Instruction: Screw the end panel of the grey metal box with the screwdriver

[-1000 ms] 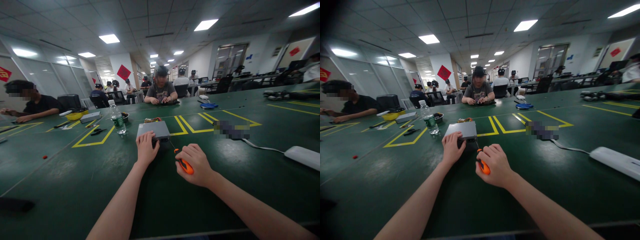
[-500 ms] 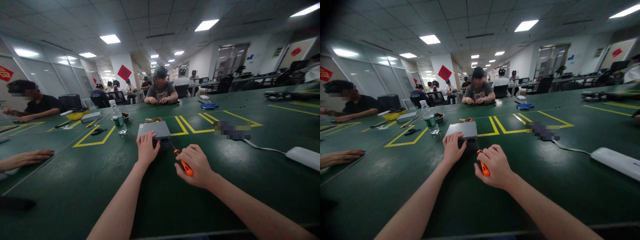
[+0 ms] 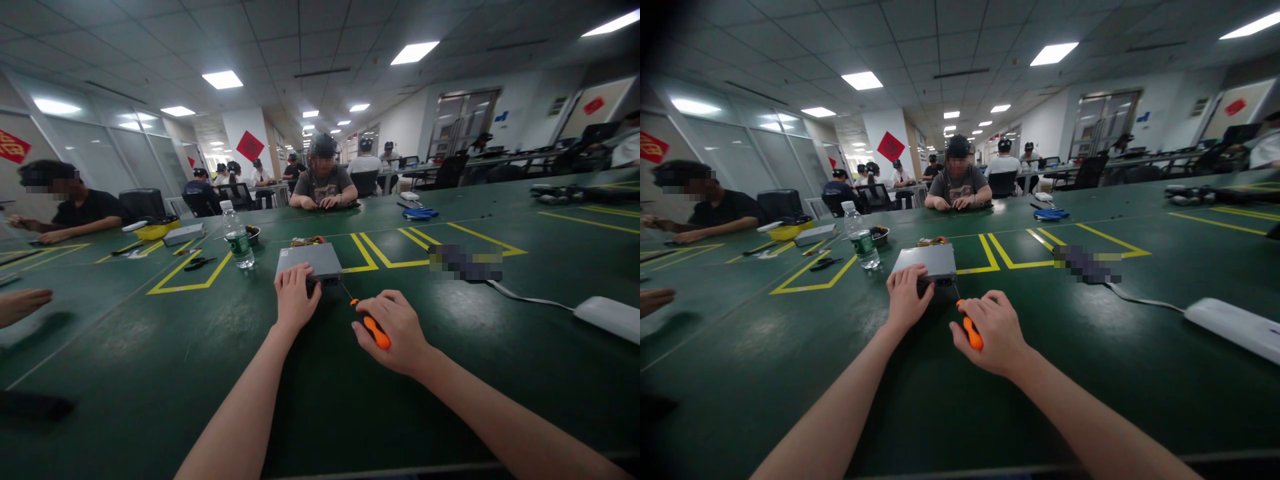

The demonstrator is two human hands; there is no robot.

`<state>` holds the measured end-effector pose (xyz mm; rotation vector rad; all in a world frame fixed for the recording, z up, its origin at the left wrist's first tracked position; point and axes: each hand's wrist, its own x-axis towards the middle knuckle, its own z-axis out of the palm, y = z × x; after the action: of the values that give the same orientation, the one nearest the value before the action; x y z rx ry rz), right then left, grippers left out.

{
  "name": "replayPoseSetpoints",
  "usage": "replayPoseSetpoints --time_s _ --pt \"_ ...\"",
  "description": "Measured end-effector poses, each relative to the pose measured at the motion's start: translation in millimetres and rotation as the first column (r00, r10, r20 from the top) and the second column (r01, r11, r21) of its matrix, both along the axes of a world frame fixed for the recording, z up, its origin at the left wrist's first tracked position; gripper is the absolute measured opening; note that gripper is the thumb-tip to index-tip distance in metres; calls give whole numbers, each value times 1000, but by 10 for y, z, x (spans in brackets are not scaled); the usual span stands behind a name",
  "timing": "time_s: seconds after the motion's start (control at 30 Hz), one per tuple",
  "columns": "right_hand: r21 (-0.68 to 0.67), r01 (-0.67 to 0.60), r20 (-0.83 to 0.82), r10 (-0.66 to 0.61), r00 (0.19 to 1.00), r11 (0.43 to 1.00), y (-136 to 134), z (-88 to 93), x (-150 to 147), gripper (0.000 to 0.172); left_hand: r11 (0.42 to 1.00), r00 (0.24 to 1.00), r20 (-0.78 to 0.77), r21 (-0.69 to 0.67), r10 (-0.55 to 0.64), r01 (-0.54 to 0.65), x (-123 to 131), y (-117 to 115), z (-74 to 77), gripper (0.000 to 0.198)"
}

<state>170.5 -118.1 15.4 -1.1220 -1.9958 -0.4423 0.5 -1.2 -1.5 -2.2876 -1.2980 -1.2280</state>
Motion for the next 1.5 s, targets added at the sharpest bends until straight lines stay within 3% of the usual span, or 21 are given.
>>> replayPoseSetpoints --time_s 0.2,0.33,0.43,0.8,1.13,1.33,1.43,1.5 --pt "29 -19 74 17 997 999 5 -8 -7 8 1000 1000 1 0 0 0 -2 2 1 24" --pt "106 -104 80 95 992 989 12 -23 25 7 1000 1000 -4 -6 7 -7 -1 -3 7 25" --pt "87 -145 112 135 985 986 36 -38 -2 9 1000 1000 -11 -13 10 -11 -1 -4 6 25" --pt "64 -125 145 114 983 990 96 -80 -91 11 1000 1000 1 -3 -1 1 -3 2 1 26" --pt "-67 -53 245 68 967 996 50 -86 -161 12 1000 1000 5 -3 0 0 5 -14 13 25" --pt "-64 -57 144 66 987 996 18 -31 -175 25 1000 1000 15 -6 5 -5 9 -13 13 22" --pt "-43 -52 75 55 996 998 20 -37 -183 21 1000 1000 12 -8 12 -12 10 -11 12 23" --pt "-44 -47 116 52 992 998 17 -54 -185 16 1000 1000 7 -8 17 -17 11 -11 12 24"
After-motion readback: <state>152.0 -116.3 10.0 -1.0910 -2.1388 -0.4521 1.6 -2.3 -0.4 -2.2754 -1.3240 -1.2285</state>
